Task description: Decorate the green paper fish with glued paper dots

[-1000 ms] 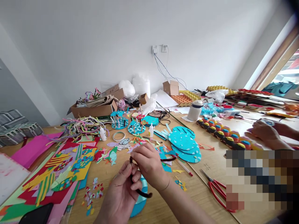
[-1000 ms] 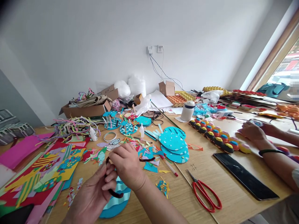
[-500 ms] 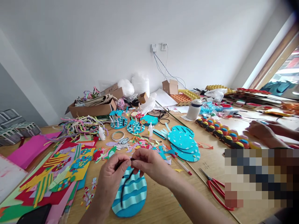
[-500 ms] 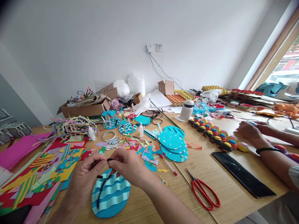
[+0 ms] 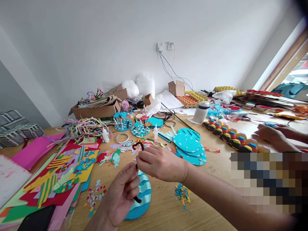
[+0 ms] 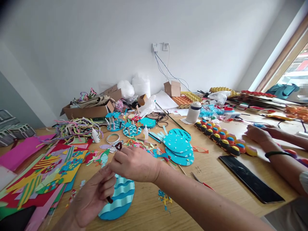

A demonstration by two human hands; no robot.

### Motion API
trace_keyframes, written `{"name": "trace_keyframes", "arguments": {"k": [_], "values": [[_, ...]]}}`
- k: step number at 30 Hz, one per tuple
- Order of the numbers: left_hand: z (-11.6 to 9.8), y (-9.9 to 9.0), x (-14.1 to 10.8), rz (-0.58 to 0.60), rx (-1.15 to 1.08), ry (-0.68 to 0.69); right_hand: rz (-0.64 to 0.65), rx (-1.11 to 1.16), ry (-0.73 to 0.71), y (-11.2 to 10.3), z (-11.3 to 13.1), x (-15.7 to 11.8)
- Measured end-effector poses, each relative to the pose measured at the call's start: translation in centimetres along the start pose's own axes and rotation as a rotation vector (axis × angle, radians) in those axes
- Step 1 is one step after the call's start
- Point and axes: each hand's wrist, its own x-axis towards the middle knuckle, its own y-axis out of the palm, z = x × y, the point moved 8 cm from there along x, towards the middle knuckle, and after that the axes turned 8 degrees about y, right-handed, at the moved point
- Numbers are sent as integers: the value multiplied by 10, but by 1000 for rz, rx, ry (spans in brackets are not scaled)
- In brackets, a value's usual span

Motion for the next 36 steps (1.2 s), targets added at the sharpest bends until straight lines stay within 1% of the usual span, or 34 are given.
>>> {"name": "trace_keyframes", "arguments": {"k": [2, 5, 7, 10, 13, 18, 21, 23, 25, 27, 29, 32, 34, 36], "values": [[3, -3, 1, 3, -17, 2, -9, -23, 35, 5, -3, -2], [0, -6, 4, 32, 110, 37, -5, -13, 88, 12, -5, -5], [-5, -3, 5, 75, 205, 65, 0, 7, 101, 13, -5, -6], [-12, 5, 6, 129, 279, 93, -2, 42, 117, 9, -7, -5], [-13, 9, 5, 118, 297, 84, -12, 62, 142, 6, -10, -4], [-12, 8, 4, 82, 240, 127, -20, 83, 172, 8, -4, -9], [-14, 4, 5, 60, 280, 181, 8, 137, 281, 13, -8, -11], [-21, 2, 6, 45, 350, 243, 65, 196, 369, 18, -16, -11], [-29, 0, 5, 32, 396, 292, 125, 275, 413, 23, -24, -10], [-34, -2, 4, 8, 402, 306, 133, 376, 460, 24, -34, -11], [-36, -5, 3, -20, 413, 311, 88, 538, 552, 25, -47, -13], [-36, -6, 3, -22, 490, 343, 6, 938, 767, 35, -61, -19], [-33, -3, 4, 22, 537, 373, -30, 1251, 899, 46, -61, -21], [-29, 1, 6, 81, 503, 385, -39, 1509, 995, 58, -55, -19]]}}
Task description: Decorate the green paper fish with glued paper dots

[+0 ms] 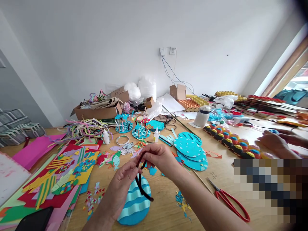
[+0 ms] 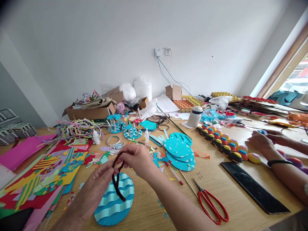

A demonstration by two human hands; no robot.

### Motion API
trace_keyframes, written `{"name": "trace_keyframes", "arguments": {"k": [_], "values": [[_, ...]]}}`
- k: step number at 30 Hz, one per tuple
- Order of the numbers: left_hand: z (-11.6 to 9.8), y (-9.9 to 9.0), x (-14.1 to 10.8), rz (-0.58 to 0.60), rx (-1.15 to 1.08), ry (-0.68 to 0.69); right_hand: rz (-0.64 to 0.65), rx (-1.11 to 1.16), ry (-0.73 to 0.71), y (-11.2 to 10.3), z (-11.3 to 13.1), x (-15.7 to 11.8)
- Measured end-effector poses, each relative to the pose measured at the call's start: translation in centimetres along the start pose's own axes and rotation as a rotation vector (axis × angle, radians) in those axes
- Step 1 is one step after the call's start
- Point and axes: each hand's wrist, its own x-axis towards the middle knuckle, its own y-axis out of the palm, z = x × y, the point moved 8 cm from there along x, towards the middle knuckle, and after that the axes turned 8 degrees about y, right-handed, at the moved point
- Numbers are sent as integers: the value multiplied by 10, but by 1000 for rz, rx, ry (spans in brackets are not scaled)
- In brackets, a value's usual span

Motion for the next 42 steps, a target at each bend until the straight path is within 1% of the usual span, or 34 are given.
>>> {"name": "trace_keyframes", "arguments": {"k": [3, 6, 9, 12, 15, 16, 18, 20, 22, 25, 29, 32, 37, 40, 42], "values": [[6, 6, 0, 23, -143, -51, 8, 190, 93, 10, -11, 5], [10, 5, -2, -31, -196, -102, -3, 260, 86, 13, -16, 10], [9, 1, 0, -67, -184, -85, 2, 282, 84, 14, -22, 13], [13, -6, 1, -74, -102, -130, 42, 205, 117, 17, -26, 13], [16, -17, 3, -82, 22, -174, 70, 12, 122, 19, -27, 9], [16, -19, 3, -84, 50, -182, 57, -34, 108, 18, -25, 8], [17, -21, 2, -84, 73, -194, -10, -41, 79, 12, -22, 7], [17, -20, 1, -74, 71, -201, -91, 44, 79, 5, -23, 8], [16, -17, 0, -53, 65, -194, -145, 166, 110, 0, -27, 10], [14, -13, -2, -19, 30, -186, -160, 336, 144, -2, -34, 14], [11, -12, -2, -1, -33, -173, -167, 479, 133, -2, -42, 18], [9, -12, -1, -9, -51, -138, -173, 535, 115, 0, -44, 19], [8, -10, -1, 0, -102, -97, -170, 591, 97, 1, -40, 23], [7, -10, -1, 0, -60, -91, -154, 596, 98, 0, -37, 25], [10, -11, -1, 20, -28, -119, -143, 600, 102, -1, -38, 26]]}}
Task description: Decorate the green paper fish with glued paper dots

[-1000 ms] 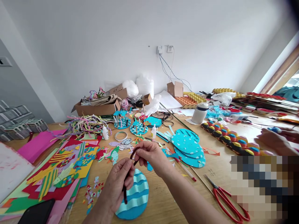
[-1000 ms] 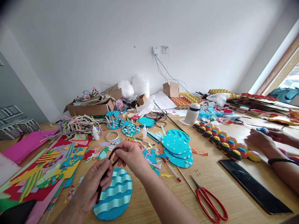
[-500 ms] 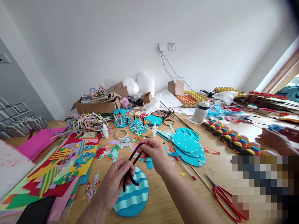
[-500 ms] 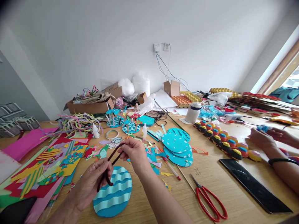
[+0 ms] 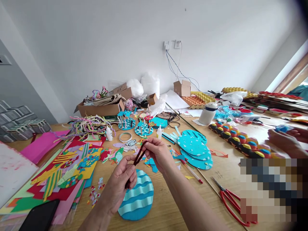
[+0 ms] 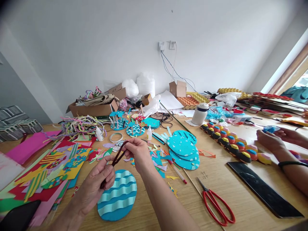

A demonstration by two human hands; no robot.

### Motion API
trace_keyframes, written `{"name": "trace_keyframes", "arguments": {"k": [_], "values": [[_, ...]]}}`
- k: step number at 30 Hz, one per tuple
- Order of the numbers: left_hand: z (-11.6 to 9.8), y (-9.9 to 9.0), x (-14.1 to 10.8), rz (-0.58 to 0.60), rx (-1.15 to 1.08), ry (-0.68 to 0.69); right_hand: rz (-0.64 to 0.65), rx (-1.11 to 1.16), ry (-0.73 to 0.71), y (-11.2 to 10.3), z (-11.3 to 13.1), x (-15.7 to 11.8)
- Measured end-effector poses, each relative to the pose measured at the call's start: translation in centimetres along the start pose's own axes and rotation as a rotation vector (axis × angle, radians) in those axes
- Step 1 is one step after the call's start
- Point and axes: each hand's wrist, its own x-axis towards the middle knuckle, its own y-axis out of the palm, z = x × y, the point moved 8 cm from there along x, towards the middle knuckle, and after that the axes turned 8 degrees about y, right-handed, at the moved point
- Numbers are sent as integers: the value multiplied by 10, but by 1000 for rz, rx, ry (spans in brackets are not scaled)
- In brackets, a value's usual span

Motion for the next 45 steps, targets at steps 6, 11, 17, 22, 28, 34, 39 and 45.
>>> {"name": "trace_keyframes", "arguments": {"k": [6, 11, 17, 22, 28, 34, 39, 45], "values": [[15, 1, 3, 86, -2, -153, 52, 21, 42, 1, 0, 8], [19, 3, 4, 67, -98, -162, 58, 44, 51, 2, 3, 17], [22, -1, 2, 32, -129, -147, 73, 113, 65, -6, -3, 22], [20, -4, 1, 19, -21, -103, 40, 170, 57, -11, -5, 23], [17, -11, 6, 46, 386, -20, -19, 162, -18, -7, 1, 22], [16, -29, 13, -11, 488, 29, 94, 84, 61, 3, -8, 22], [-3, -38, 13, -148, 425, 128, 132, 48, 50, 8, -5, 21], [-23, -43, 9, -221, 684, 373, 11, 31, -27, 9, 8, 24]]}}
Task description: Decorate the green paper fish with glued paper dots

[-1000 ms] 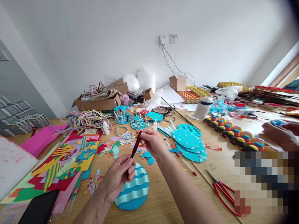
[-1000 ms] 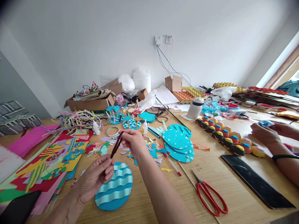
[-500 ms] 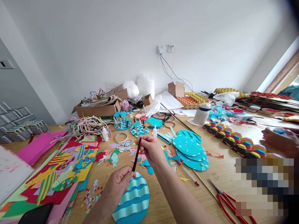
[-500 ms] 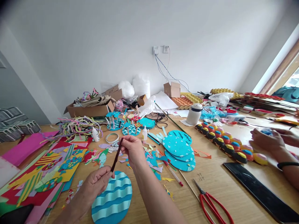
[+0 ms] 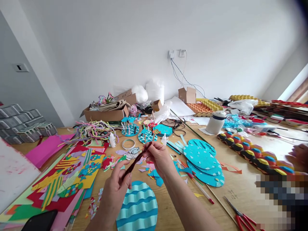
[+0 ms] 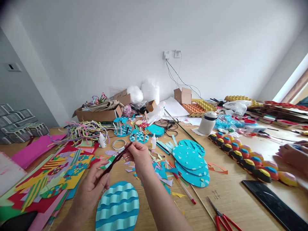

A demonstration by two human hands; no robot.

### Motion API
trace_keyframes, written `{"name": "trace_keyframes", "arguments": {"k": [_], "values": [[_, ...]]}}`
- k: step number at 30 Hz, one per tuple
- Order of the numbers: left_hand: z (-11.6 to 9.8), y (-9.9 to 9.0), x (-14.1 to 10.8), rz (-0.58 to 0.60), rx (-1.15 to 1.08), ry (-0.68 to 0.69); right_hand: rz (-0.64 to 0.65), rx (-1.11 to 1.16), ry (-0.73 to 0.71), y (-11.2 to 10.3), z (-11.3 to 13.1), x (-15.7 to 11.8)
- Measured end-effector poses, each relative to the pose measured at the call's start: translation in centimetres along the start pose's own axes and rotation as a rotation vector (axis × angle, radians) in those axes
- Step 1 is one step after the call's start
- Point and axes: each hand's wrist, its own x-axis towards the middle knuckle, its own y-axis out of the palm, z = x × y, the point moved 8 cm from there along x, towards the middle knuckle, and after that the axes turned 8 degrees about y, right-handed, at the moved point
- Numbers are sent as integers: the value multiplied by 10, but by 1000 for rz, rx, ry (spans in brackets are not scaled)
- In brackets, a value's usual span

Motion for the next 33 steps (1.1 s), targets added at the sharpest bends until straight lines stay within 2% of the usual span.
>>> {"name": "trace_keyframes", "arguments": {"k": [7, 10, 12, 15, 18, 23, 26, 29, 33], "values": [[-10, -13, 5, -89, 209, 89, -59, -12, -95, -1, 11, 8], [-17, -18, 9, -160, 198, 84, -61, 7, -130, -1, 14, 9], [-15, -16, 11, -165, 117, 37, -50, 42, -156, -1, 16, 8], [-2, -4, 15, -86, -64, -79, -53, 100, -196, -4, 18, 7], [7, 4, 14, -25, -118, -148, -65, 151, -192, -9, 16, 6], [-5, 8, 5, 17, -39, -80, -56, 281, -103, -18, 5, 9], [-13, 18, -3, 89, -28, -47, -40, 333, -56, -20, -1, 13], [-8, 29, -10, 176, -54, -81, -6, 338, -27, -18, -2, 15], [3, 21, -12, 142, -33, -91, 30, 264, -6, -14, 0, 9]]}}
